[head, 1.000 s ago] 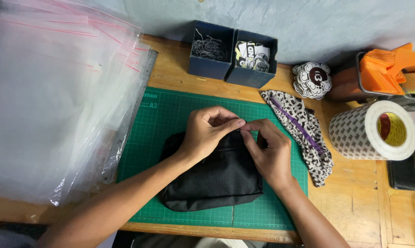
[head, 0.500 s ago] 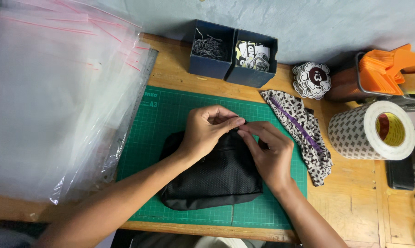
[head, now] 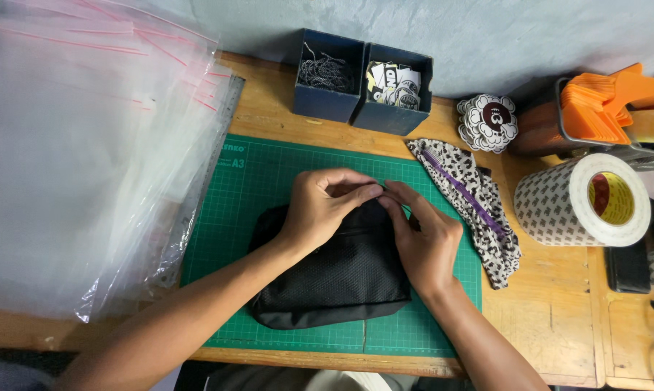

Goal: The person brushes a black bag with a purple brush, attaches a decorative keychain to the zipper, places the bag into a clear plastic bag, seals it, and puts it into a basket.

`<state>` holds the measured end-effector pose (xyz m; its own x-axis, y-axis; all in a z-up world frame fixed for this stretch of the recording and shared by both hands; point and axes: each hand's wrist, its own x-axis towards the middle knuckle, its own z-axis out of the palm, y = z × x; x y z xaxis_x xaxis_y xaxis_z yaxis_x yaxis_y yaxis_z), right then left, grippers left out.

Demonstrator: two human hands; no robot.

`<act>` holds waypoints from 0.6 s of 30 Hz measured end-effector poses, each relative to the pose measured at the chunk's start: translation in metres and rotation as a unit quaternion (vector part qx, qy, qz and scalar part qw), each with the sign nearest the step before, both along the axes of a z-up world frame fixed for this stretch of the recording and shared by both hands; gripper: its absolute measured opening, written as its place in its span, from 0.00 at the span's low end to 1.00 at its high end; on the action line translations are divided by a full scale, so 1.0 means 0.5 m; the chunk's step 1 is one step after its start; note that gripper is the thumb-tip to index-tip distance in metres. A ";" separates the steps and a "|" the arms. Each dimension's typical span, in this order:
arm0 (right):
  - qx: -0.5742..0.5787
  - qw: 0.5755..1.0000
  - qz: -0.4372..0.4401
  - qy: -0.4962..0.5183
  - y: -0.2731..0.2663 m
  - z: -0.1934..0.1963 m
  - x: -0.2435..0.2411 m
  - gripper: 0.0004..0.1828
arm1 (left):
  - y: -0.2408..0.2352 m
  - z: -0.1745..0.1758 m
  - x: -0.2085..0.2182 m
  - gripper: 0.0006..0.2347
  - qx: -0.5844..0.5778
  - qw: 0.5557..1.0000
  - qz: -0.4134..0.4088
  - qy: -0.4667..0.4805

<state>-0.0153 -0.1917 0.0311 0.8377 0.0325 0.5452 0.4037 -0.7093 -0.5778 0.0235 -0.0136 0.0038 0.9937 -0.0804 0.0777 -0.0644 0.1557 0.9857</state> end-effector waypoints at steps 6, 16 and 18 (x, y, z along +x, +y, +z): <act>-0.034 0.999 0.005 -0.011 -0.028 -0.028 0.001 0.18 | -0.003 -0.009 0.000 0.08 0.003 1.000 0.004 -0.023; -0.041 0.999 -0.003 0.016 -0.024 -0.029 0.003 0.19 | -0.001 -0.007 -0.003 0.07 0.079 0.993 0.004 -0.083; -0.024 0.999 -0.009 0.028 -0.022 -0.029 0.004 0.19 | 0.001 -0.011 -0.004 0.08 0.099 0.990 -0.014 -0.102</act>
<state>-0.0133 -0.2028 0.0166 0.8676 0.0412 0.4956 0.3580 -0.7435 -0.5648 0.0214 -0.0131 -0.0019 0.9563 -0.1411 0.2562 -0.2635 -0.0353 0.9640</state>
